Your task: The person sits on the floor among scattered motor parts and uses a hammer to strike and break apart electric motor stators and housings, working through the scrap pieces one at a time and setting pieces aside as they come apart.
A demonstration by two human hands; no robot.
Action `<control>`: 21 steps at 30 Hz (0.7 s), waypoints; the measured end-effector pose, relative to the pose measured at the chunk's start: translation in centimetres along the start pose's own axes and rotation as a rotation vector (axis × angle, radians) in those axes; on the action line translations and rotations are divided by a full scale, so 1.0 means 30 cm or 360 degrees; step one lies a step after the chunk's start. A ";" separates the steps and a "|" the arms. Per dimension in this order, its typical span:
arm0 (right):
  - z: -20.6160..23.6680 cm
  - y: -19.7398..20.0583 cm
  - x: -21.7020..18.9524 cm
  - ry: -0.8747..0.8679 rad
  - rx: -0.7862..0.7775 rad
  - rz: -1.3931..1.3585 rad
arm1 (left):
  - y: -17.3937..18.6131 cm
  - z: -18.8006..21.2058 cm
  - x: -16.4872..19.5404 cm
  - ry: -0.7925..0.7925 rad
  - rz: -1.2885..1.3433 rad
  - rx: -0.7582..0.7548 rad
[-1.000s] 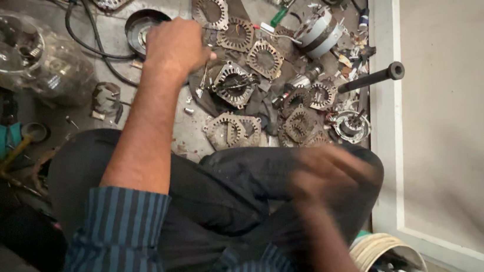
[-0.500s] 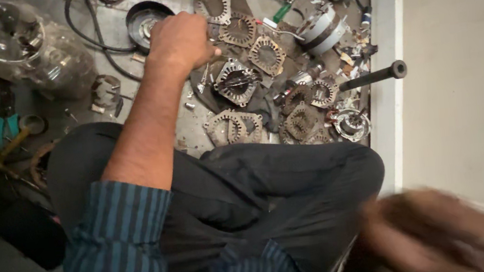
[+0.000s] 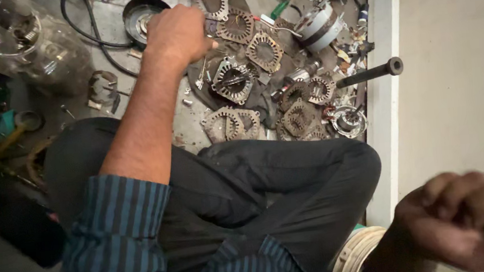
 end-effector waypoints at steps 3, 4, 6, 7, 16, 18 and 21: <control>0.107 -0.021 0.277 0.0140 0.0509 -0.0001 | -0.001 -0.005 0.003 -0.0005 -0.0050 -0.0011; 0.163 -0.038 0.423 -0.0001 0.0696 0.0996 | 0.001 -0.006 0.003 0.0003 -0.0064 -0.0012; 0.215 -0.100 0.770 -0.0626 0.0104 0.2764 | 0.013 -0.006 -0.002 0.0024 -0.0061 -0.0008; 0.261 -0.067 0.881 -0.1184 0.0247 0.2365 | 0.017 -0.006 0.000 0.0026 -0.0041 -0.0011; 0.107 -0.077 0.145 -0.0041 0.0542 0.0157 | 0.023 -0.003 0.011 0.0016 -0.0009 -0.0015; 0.132 -0.102 0.141 0.0159 0.0459 0.0506 | 0.017 -0.008 0.013 -0.0004 -0.0034 -0.0029; 0.191 -0.095 0.508 -0.0055 0.0605 0.1509 | 0.011 -0.006 0.008 0.0028 -0.0025 -0.0037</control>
Point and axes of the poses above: each hand's wrist, its own z-axis away from the middle knuckle, its own y-axis out of the back of the hand, x = y × z, the point moved 6 cm from there along -z, towards the middle knuckle, and after that the axes turned 8 degrees about z, right-handed, at the moved point
